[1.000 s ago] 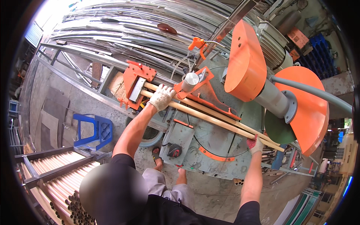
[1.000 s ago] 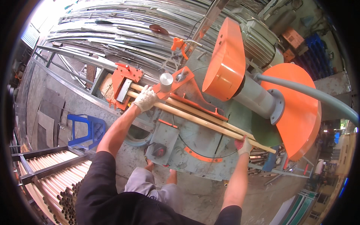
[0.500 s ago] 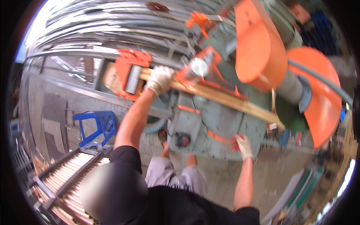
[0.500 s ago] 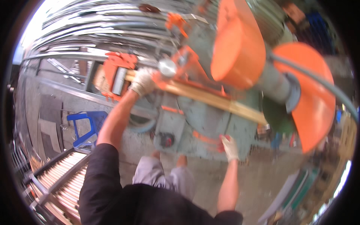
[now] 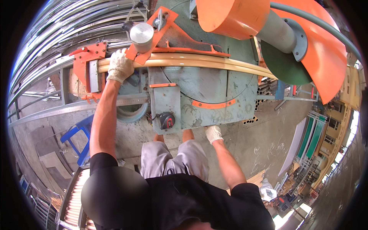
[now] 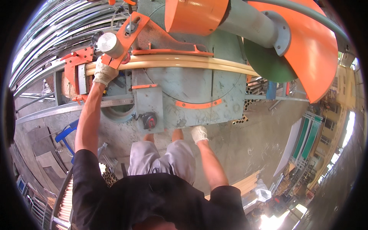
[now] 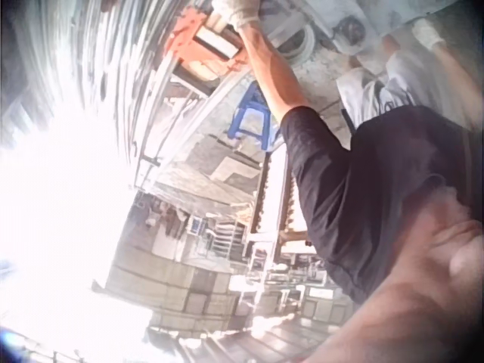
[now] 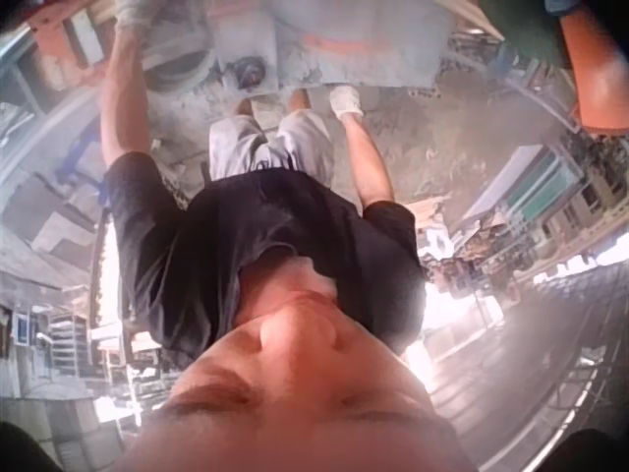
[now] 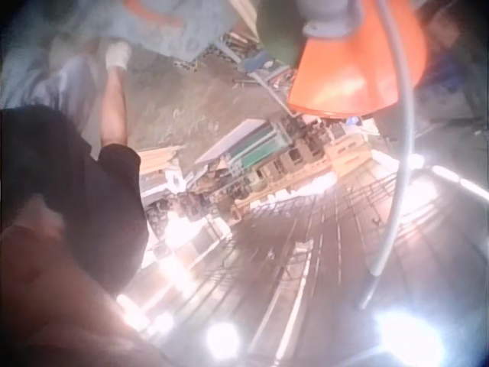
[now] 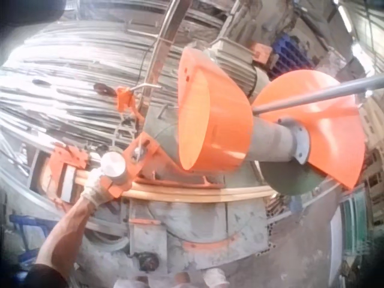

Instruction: The person positions multiple metal tubes on a cutting machine, operates the saw to cut them, and then moves the bundle of cut tubes to a storage rack before retrieving another metal component.

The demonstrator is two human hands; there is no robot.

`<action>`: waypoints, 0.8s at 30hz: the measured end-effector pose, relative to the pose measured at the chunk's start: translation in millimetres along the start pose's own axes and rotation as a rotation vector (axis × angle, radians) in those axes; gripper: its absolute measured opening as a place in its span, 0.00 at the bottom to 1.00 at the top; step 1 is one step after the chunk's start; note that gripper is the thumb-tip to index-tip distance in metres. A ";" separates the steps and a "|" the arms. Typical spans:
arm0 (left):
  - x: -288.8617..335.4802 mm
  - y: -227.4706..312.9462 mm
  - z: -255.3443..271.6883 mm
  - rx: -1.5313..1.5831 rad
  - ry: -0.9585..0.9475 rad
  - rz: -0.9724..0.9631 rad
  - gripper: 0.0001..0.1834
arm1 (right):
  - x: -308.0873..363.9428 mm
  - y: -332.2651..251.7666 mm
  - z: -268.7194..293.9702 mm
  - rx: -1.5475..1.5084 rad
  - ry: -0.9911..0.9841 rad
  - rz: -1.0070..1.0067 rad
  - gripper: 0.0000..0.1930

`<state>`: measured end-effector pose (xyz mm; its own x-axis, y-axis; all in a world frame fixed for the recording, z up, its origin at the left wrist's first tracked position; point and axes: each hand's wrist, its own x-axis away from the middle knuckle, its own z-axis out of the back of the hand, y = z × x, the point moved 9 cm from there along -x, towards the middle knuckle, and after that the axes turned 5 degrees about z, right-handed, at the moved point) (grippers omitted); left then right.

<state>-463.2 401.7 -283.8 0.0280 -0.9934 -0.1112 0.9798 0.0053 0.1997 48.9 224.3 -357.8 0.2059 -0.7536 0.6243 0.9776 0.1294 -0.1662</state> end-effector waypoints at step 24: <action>81.5 33.2 63.6 -0.318 0.002 0.174 0.32 | 365.0 -160.4 829.8 -0.615 1.055 1.094 0.56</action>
<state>-441.0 313.6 -224.3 0.2000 -0.9742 -0.1041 0.9729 0.2101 -0.0966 4.1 463.3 530.1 0.3746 -0.5950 -0.7111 0.1790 0.7989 -0.5742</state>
